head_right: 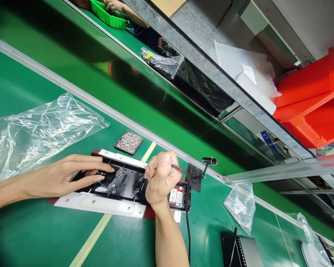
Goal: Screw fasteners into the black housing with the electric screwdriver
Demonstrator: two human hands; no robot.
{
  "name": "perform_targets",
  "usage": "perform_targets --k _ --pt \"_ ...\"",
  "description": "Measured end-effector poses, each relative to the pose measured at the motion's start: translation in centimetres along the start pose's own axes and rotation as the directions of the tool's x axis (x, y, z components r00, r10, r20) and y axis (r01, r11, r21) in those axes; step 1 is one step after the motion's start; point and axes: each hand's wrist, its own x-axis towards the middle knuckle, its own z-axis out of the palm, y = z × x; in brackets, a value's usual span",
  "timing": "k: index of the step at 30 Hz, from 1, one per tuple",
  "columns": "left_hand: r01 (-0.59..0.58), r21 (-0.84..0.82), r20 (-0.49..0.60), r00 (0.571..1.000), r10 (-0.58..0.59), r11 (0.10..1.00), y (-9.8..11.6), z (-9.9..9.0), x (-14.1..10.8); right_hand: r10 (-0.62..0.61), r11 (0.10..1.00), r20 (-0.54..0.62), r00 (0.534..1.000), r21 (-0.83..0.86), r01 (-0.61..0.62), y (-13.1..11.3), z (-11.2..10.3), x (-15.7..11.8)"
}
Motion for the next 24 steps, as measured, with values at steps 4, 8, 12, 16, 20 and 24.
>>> perform_targets --k 4,8,12,16,20,24 --pt "-0.029 0.021 -0.010 1.000 0.030 0.999 -0.13 0.08 0.08 -0.006 1.000 -0.003 1.000 -0.005 0.006 -0.07 0.00 -0.04" --pt "-0.059 0.038 -0.013 0.998 0.060 0.998 -0.19 -0.13 0.22 0.000 1.000 0.001 1.000 0.000 0.000 0.02 -0.07 -0.11" --pt "-0.088 0.082 0.006 0.996 0.088 0.993 -0.34 -0.31 0.26 -0.014 1.000 -0.005 1.000 -0.008 0.014 0.06 -0.05 -0.05" --pt "-0.079 0.076 -0.015 0.997 0.080 0.994 -0.35 -0.25 0.18 -0.008 1.000 -0.004 1.000 -0.009 0.008 0.02 0.03 0.02" --pt "-0.086 0.053 -0.028 0.996 0.088 0.995 -0.18 -0.14 0.14 -0.018 1.000 0.000 1.000 -0.012 0.018 -0.02 0.07 0.01" --pt "-0.064 0.047 -0.024 0.998 0.065 0.997 -0.28 -0.09 0.14 -0.005 1.000 -0.004 1.000 -0.008 0.005 0.00 0.03 -0.06"
